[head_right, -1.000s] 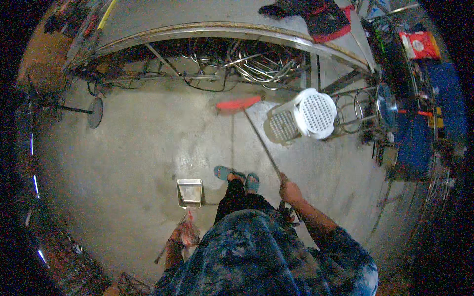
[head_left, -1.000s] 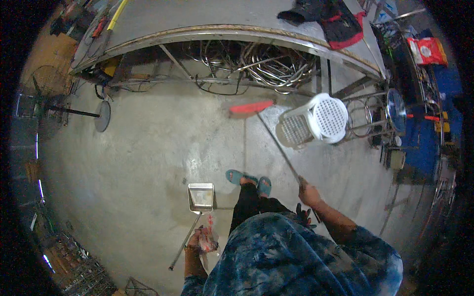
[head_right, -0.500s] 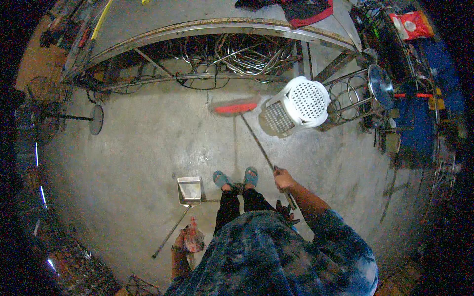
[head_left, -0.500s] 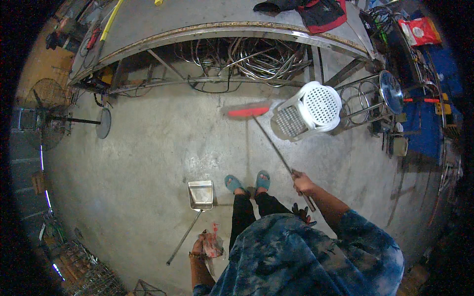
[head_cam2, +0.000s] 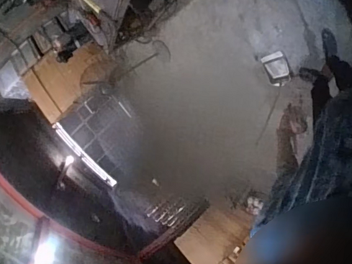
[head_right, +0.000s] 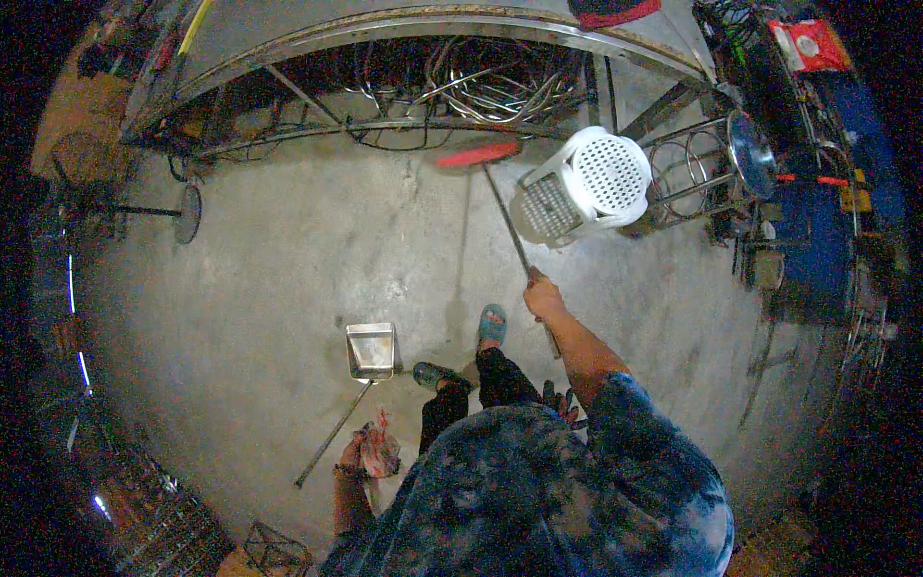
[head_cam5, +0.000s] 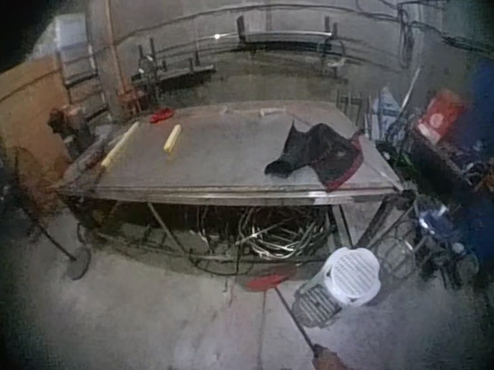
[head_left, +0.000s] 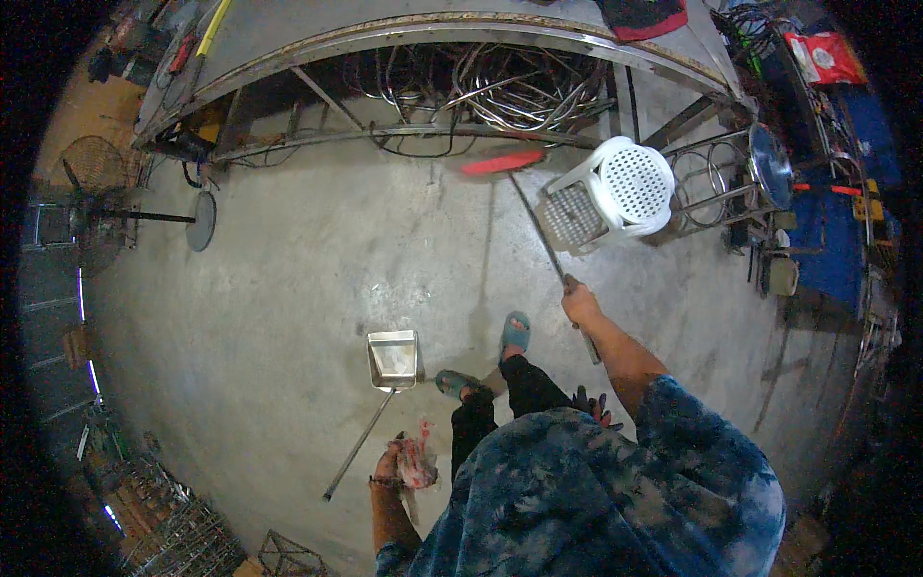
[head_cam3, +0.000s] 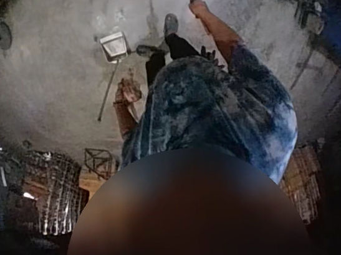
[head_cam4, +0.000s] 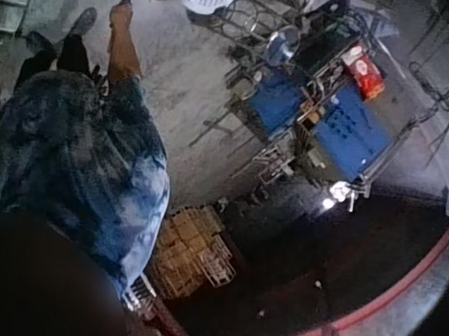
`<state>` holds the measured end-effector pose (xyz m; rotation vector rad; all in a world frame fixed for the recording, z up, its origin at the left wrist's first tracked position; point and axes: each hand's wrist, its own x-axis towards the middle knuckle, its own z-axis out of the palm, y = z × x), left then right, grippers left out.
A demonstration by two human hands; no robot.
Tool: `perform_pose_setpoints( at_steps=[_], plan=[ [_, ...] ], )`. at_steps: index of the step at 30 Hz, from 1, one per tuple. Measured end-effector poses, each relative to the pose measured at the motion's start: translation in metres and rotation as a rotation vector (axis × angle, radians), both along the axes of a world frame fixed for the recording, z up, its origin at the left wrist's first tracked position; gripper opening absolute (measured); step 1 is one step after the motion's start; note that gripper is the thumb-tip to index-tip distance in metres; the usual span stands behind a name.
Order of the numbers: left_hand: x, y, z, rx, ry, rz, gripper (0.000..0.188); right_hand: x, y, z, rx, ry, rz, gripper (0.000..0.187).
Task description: The person sweeps debris on a concrete floor using a red broom and a metal dustpan. They gather scattered plastic and paper scraps into a pile, then scoop them into the dustpan and transfer the contents into a plastic bag.
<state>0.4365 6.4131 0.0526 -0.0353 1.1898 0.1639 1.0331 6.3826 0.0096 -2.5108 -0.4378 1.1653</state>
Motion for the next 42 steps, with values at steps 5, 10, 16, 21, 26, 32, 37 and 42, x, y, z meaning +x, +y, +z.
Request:
perform_pose_setpoints(
  at_steps=[5, 10, 16, 21, 26, 32, 37, 42],
  plan=[
    [-0.013, -0.007, 0.009, -0.055, 0.068, 0.088, 0.059, -0.029, 0.009, 0.008, 0.113, 0.608, -0.54, 0.024],
    [-0.04, -0.008, 0.001, -0.103, -0.048, 0.045, 0.051, -0.079, -0.038, 0.063, 0.016, 0.729, -0.445, 0.037],
    [-0.084, -0.015, -0.039, 0.008, 0.093, 0.082, 0.047, -0.153, -0.094, 0.156, 0.07, 0.807, -0.176, 0.055],
    [-0.133, -0.033, -0.034, 0.013, 0.135, 0.059, 0.053, -0.193, -0.095, 0.165, 0.017, 0.642, -0.077, 0.053],
    [-0.183, -0.064, -0.031, 0.124, 0.352, -0.052, 0.045, -0.192, -0.067, 0.11, 0.081, 0.142, 0.404, 0.053],
    [-0.186, -0.033, -0.003, 0.321, 0.498, 0.3, 0.051, -0.228, -0.05, 0.068, -0.195, 0.048, 0.531, 0.059],
    [-0.187, -0.015, -0.013, 0.41, 0.532, 0.444, 0.069, -0.271, -0.063, 0.036, -0.115, 0.209, 0.583, 0.058],
    [-0.196, -0.013, -0.022, 0.493, 0.525, 0.471, 0.064, -0.303, -0.113, 0.036, 0.09, 0.427, 0.593, 0.053]
  ],
)
